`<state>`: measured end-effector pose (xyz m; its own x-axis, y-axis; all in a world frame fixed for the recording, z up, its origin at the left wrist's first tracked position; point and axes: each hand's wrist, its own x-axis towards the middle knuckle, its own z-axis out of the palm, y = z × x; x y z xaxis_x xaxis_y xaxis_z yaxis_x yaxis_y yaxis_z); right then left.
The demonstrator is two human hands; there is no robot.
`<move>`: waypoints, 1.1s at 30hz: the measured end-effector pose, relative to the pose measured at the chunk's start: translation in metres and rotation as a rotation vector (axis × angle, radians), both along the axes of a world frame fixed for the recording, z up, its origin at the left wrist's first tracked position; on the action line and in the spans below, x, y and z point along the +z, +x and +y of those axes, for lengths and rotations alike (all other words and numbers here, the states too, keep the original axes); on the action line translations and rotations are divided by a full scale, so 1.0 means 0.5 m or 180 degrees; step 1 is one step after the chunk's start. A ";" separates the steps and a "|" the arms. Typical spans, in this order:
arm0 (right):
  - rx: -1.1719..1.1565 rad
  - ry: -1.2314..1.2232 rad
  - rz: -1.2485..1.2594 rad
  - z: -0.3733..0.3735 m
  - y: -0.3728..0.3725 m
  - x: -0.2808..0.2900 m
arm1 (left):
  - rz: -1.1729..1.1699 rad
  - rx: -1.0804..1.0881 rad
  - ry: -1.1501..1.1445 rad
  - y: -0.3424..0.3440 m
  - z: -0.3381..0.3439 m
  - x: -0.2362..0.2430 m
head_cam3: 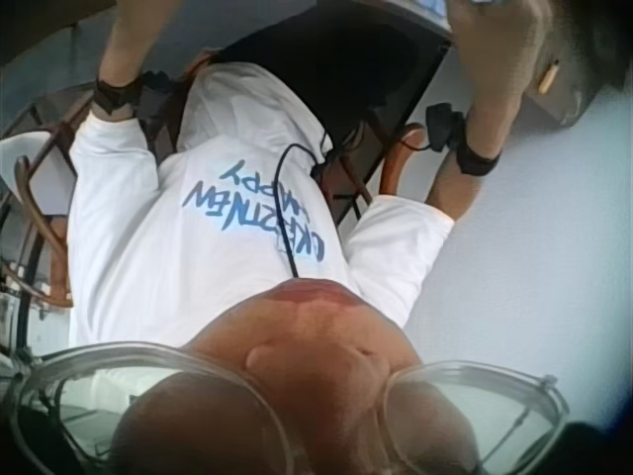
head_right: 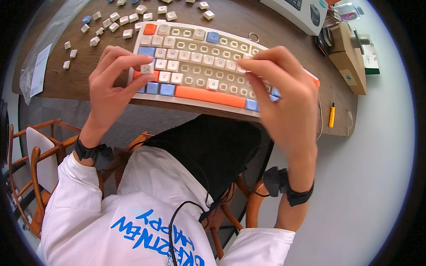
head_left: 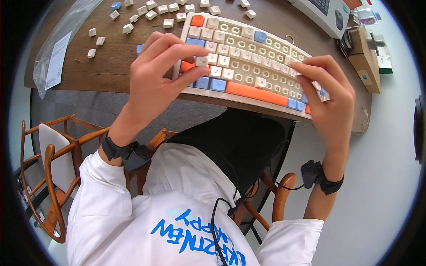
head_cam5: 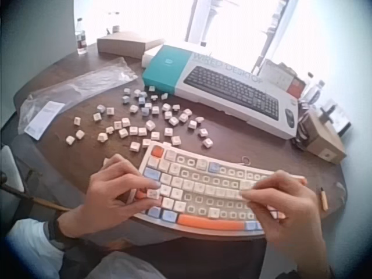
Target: The person attaches various keycaps to a keyboard frame by pressing them into place one at a time, occasionally using a small yellow tool to assist in positioning or securing the keys.
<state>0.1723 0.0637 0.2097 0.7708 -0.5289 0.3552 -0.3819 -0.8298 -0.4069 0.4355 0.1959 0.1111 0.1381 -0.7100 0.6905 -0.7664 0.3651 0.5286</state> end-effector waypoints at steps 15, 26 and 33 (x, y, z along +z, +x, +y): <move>0.0576 0.0668 -0.0955 0.090 0.176 -0.116 | 0.0192 -0.0073 -0.0011 0.005 0.012 0.004; 0.0415 0.0545 -0.1334 0.091 0.190 -0.134 | 0.1586 -0.0701 0.0305 0.008 0.020 -0.012; 0.0244 0.0090 -0.1269 0.077 0.160 -0.115 | 0.1785 -0.0946 0.0227 -0.008 0.017 0.000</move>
